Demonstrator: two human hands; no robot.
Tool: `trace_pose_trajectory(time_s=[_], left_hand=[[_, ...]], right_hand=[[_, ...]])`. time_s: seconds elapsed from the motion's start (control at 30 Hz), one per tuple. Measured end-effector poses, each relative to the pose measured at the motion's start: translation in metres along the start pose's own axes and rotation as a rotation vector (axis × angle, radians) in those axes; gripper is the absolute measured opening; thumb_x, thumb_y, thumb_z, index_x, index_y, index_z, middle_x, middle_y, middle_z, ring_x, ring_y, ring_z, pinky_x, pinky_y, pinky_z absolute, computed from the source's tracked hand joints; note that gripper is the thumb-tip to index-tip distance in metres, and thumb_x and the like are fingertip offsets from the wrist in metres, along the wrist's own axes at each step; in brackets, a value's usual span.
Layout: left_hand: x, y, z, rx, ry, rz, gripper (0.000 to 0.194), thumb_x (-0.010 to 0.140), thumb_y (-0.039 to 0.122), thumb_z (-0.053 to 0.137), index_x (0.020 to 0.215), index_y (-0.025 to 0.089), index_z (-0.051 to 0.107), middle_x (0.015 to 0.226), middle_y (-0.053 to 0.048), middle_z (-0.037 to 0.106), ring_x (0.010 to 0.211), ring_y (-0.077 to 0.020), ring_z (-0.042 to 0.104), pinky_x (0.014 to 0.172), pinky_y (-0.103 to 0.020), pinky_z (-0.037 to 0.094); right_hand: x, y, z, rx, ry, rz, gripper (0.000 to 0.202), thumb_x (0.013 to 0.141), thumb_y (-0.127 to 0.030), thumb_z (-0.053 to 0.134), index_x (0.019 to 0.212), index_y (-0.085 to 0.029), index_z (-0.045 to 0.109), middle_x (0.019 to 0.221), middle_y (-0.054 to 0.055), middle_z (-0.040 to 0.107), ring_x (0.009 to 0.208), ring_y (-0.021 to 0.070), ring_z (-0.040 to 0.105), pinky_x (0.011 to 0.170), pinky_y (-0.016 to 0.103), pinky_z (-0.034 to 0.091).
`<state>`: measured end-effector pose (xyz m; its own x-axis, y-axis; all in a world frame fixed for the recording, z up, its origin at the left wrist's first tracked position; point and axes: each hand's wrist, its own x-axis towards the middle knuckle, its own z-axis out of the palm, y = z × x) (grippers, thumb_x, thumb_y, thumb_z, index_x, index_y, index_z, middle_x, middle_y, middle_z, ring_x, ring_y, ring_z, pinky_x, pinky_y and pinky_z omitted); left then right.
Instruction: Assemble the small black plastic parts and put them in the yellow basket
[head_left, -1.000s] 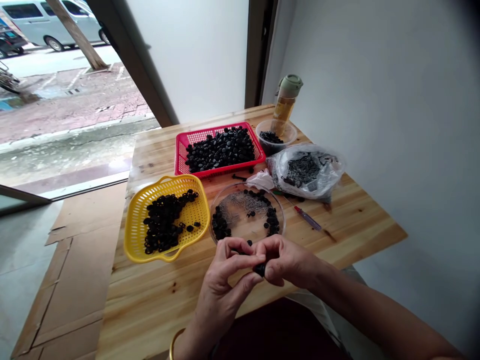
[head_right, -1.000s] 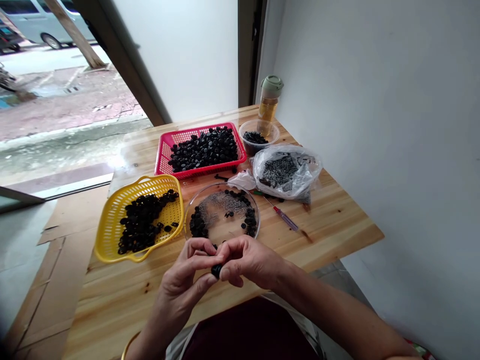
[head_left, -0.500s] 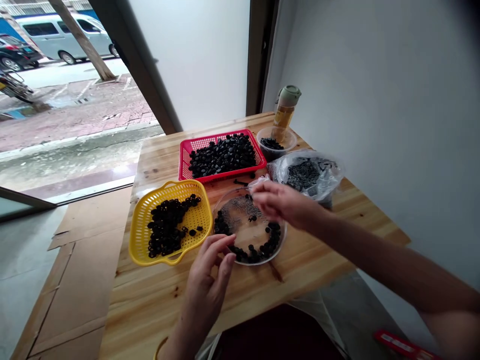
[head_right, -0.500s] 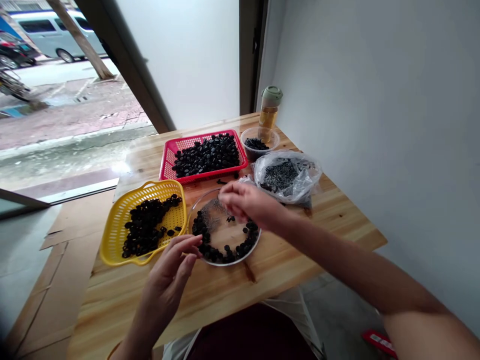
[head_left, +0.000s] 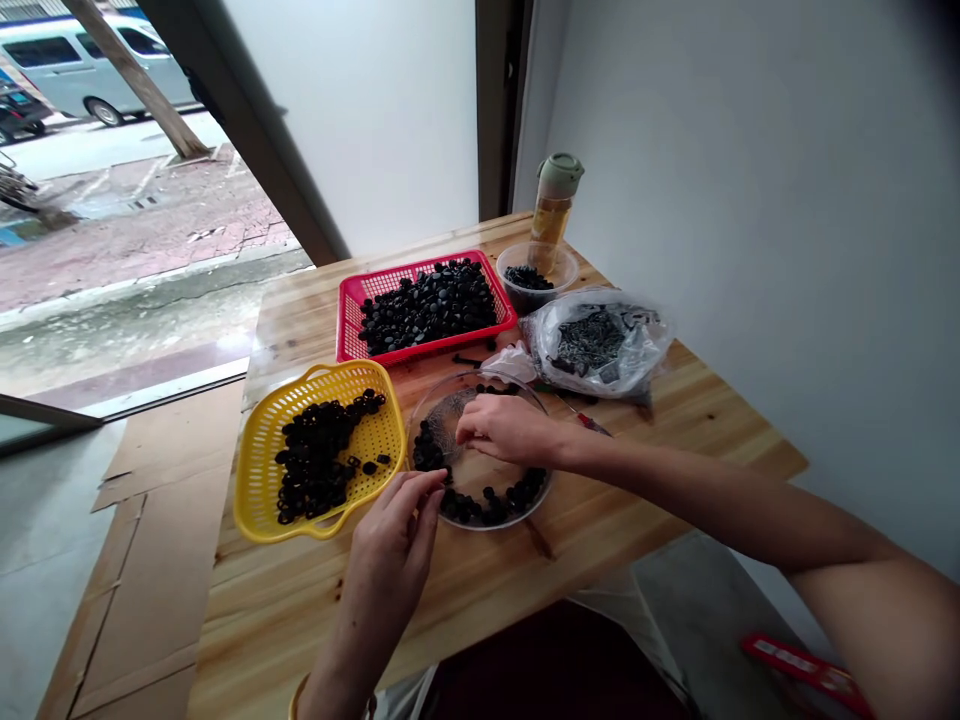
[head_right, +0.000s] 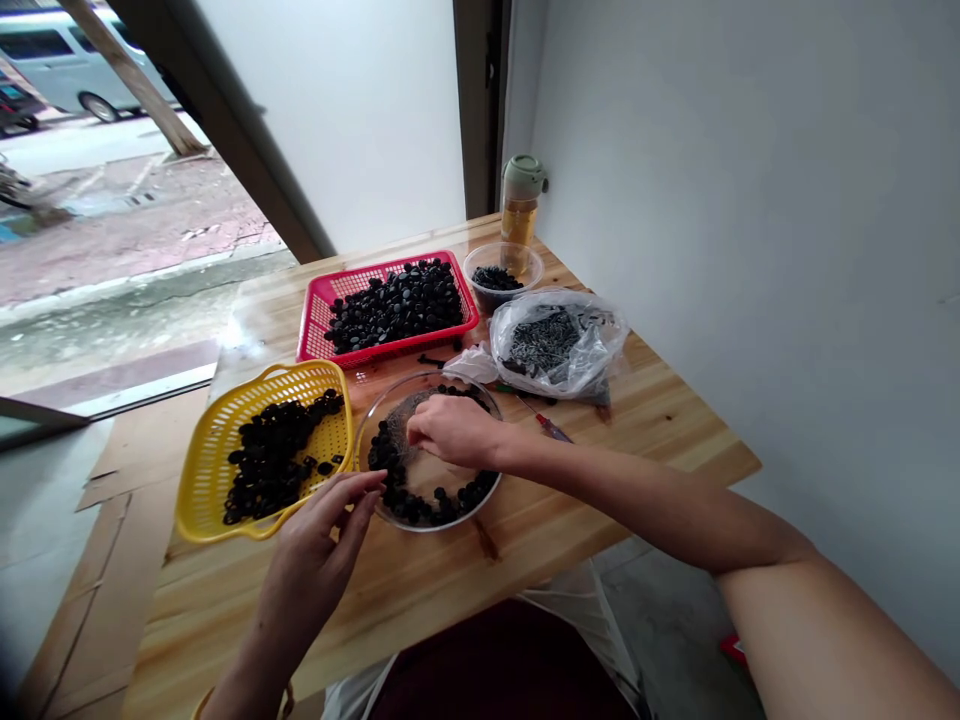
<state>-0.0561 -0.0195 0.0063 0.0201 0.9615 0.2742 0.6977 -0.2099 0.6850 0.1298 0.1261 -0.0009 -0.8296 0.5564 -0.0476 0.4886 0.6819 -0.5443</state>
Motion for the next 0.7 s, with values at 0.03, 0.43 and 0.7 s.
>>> trace_pose_trajectory(time_s=[0.03, 0.43, 0.7], left_hand=[[0.001, 0.001, -0.001, 0.010, 0.002, -0.005, 0.019, 0.101, 0.021, 0.057, 0.109, 0.018, 0.074, 0.099, -0.006, 0.076, 0.077, -0.0154, 0.072, 0.070, -0.024, 0.057], [-0.006, 0.003, -0.007, 0.072, 0.019, 0.003, 0.019, 0.101, 0.023, 0.057, 0.110, 0.019, 0.074, 0.096, -0.006, 0.079, 0.075, -0.0166, 0.073, 0.067, -0.025, 0.058], [0.002, 0.008, 0.005, 0.069, -0.029, 0.046, 0.020, 0.101, 0.023, 0.055, 0.109, 0.018, 0.073, 0.094, -0.007, 0.077, 0.076, -0.0183, 0.073, 0.072, -0.027, 0.059]], right_hand=[[0.003, 0.000, 0.004, -0.027, -0.024, -0.016, 0.016, 0.094, -0.012, 0.065, 0.099, -0.015, 0.079, 0.111, 0.013, 0.077, 0.105, 0.0259, 0.070, 0.086, 0.032, 0.049], [-0.004, 0.007, -0.009, -0.219, -0.051, 0.065, 0.019, 0.095, -0.018, 0.067, 0.113, -0.015, 0.071, 0.118, 0.014, 0.073, 0.110, 0.0286, 0.068, 0.081, 0.031, 0.047], [-0.018, 0.019, -0.014, -0.223, -0.079, 0.147, 0.019, 0.091, -0.018, 0.071, 0.110, -0.017, 0.074, 0.115, 0.011, 0.076, 0.107, 0.0267, 0.071, 0.080, 0.028, 0.048]])
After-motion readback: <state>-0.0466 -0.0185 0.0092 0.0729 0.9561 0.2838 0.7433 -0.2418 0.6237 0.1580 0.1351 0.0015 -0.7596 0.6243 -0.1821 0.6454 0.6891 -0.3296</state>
